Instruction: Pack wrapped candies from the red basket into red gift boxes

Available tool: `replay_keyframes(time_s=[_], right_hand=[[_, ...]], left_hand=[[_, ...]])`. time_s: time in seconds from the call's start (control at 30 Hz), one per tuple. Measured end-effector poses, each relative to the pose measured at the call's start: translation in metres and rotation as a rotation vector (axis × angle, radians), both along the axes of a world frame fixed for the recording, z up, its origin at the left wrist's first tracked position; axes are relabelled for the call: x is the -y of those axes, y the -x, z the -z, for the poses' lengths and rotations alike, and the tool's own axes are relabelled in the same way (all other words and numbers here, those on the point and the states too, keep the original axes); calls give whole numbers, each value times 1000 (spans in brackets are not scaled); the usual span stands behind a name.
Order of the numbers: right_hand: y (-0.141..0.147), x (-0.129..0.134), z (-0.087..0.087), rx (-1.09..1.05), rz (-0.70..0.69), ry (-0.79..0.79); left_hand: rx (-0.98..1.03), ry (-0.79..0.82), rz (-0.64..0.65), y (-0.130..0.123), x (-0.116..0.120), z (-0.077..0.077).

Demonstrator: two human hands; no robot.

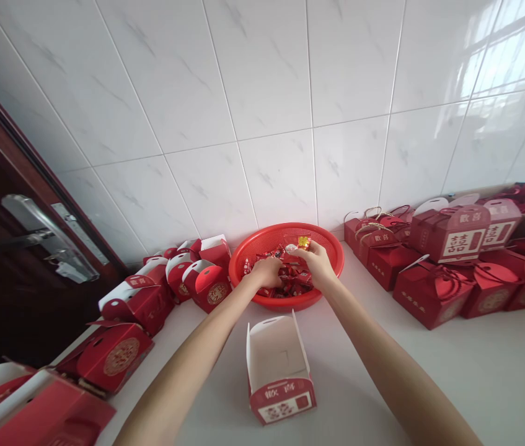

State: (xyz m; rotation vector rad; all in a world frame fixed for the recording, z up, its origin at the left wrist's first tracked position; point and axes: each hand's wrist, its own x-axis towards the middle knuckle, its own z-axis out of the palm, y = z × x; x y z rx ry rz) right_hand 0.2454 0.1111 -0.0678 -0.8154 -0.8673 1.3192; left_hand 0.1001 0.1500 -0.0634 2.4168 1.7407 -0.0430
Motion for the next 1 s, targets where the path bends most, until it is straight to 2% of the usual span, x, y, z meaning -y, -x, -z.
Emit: replay_keyframes(time_s=[0.27, 0.53, 0.77, 1.0], right_hand=[[-2, -1, -1, -24, 56, -10], [-4, 2, -6, -74, 153, 34], [-3, -2, -2, -53, 151, 19], [-1, -1, -3, -50, 157, 25]], left_hand=[[427, -88, -99, 17, -2, 0], [878, -200, -287, 24, -5, 2], [987, -220, -369, 29, -6, 4], [914, -163, -385, 31, -8, 11]])
